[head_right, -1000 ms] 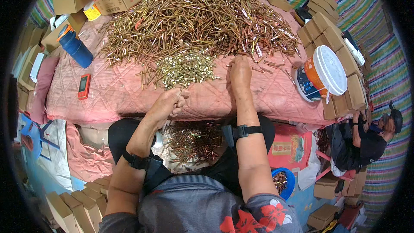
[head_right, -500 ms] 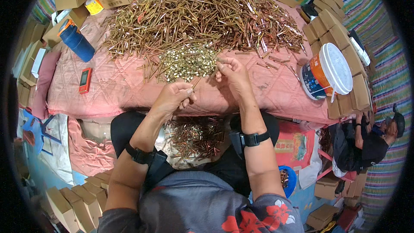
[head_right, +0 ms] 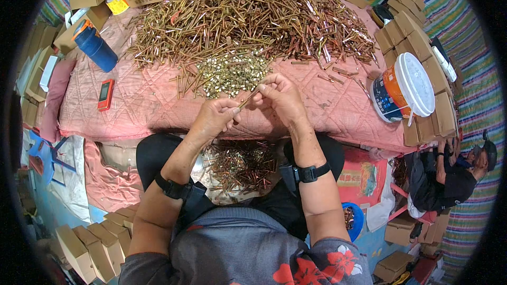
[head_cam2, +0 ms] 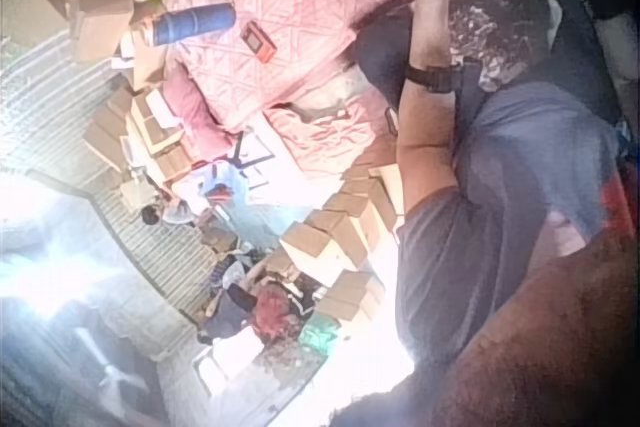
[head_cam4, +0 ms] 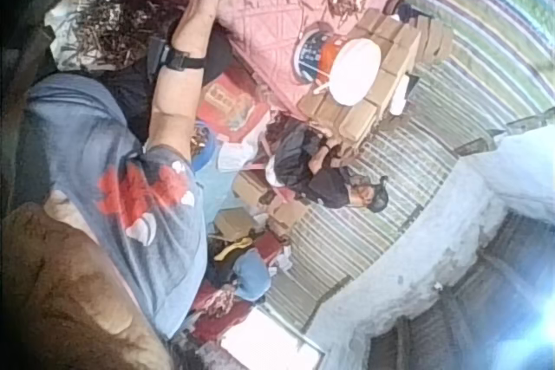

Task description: Assembling small metal connectors and pins by hand.

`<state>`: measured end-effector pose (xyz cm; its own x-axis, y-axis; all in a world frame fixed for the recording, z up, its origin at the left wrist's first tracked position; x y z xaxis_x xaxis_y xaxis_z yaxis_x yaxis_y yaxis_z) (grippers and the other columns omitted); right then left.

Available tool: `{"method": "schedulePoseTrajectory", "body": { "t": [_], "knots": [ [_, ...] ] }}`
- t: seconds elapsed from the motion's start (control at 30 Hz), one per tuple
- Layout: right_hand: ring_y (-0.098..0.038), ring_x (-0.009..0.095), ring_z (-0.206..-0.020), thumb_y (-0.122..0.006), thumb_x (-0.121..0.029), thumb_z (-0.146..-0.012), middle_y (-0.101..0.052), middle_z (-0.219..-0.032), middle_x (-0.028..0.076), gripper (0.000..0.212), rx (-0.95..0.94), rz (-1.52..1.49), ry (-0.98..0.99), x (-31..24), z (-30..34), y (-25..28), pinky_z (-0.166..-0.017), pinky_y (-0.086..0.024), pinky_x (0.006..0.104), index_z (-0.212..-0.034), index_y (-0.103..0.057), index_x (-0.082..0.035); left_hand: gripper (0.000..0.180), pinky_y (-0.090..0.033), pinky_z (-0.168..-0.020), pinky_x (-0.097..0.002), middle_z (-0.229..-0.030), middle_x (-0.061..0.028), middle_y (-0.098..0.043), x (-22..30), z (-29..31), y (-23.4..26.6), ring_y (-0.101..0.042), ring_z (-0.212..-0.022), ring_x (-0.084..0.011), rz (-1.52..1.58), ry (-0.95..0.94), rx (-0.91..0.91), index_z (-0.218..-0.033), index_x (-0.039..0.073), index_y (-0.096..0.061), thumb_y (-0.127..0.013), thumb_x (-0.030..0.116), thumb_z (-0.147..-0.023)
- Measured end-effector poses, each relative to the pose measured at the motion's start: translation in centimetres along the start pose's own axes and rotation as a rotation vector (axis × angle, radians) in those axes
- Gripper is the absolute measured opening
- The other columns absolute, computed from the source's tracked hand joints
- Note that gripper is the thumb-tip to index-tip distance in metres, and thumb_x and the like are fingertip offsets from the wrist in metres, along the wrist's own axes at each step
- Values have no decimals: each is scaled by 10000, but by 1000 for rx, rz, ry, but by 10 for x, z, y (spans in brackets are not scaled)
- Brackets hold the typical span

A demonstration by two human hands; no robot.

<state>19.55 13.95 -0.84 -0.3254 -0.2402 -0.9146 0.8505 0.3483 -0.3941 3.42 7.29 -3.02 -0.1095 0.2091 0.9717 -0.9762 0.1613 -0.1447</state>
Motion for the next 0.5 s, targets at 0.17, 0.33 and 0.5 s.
{"method": "schedulePoseTrajectory", "body": {
  "t": [0.17, 0.33, 0.5],
  "knots": [
    [-607, 96, -632, -620, -56, -878, -623, -749, 51, 73, -93, 106, -35, 1, 6, -15, -590, -525, 216, -901, -565, -14, 168, -447, -468, -181, -789, -89, -658, 1, -1, -2, -554, -553, -67, 77, -68, 34, -1013, -35, -594, -588, 92, -903],
    [-582, 96, -613, -594, -35, -875, -611, -736, 33, 86, -168, 262, -119, 3, 12, -27, -588, -515, 230, -948, -580, 7, 167, -466, -467, -191, -799, -99, -653, 3, 0, -4, -570, -561, -84, 189, -38, -12, -1013, -31, -589, -598, 89, -897],
    [-599, 109, -642, -602, -24, -861, -633, -773, 47, 108, 250, 442, 113, -30, 7, 33, -604, -502, 233, -959, -603, 20, 155, -477, -474, -194, -793, -88, -645, 3, -2, 5, -571, -563, -82, 310, 13, 52, -998, -22, -593, -609, 92, -894]
  ]
}}
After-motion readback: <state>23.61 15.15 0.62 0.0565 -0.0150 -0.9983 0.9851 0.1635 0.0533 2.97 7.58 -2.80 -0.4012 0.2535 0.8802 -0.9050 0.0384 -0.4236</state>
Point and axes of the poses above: each hand's wrist, its own z-axis away from the middle knuckle, its own y-axis out of the back of the hand, x = y × z, the point moved 6 cm from there along -z, towards the middle knuckle
